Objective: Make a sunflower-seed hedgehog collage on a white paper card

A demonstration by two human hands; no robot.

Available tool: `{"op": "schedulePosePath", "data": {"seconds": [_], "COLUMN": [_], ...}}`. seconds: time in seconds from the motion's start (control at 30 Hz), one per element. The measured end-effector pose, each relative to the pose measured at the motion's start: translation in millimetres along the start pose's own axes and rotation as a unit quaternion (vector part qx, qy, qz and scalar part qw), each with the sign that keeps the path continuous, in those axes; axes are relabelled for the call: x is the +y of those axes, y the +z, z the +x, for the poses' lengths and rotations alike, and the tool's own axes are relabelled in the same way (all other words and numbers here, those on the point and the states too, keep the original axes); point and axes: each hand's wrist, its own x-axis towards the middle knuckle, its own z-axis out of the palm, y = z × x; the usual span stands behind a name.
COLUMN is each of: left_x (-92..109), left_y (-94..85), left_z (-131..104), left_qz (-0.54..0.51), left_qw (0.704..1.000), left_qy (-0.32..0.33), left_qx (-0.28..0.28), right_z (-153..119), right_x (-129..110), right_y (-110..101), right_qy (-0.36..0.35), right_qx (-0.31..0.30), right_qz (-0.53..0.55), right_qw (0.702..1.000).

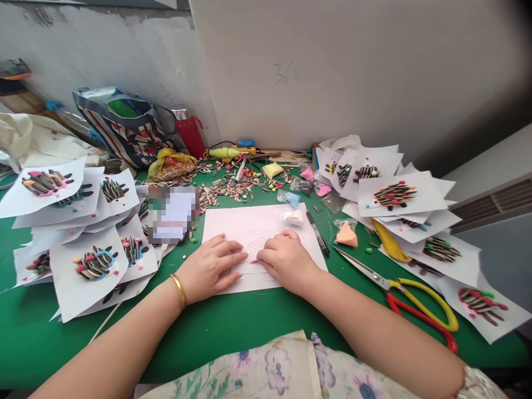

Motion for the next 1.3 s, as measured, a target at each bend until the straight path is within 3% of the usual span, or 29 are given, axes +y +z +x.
{"op": "schedulePosePath", "data": {"seconds": [0.47, 0.7, 1.0, 1.3], "left_x": [3.0, -6.8, -5.5, -1.2], "left_y": [2.0, -1.2, -1.7, 1.4], "left_z": [3.0, -3.8, -2.7, -1.2], "left_qz": [0.003, -0.016, 0.003, 0.027], "left_qw": [1.0, 1.0, 0.999, 0.999], "left_qy": [-0.015, 0.026, 0.041, 0.019], "left_qx": [0.0, 0.005, 0.025, 0.004], "right_z": [0.1, 0.1, 0.0, 0.4], "right_x": [1.9, 1.8, 1.9, 4.9], "right_y": [2.2, 0.6, 2.3, -3.2], "right_qy": [0.001, 0.001, -0.001, 0.012], "right_qx": [-0.002, -0.005, -0.005, -0.005], "right_qz": [0.0, 0.004, -0.002, -0.007], "right_qw": [1.0, 1.0, 1.0, 1.0]}}
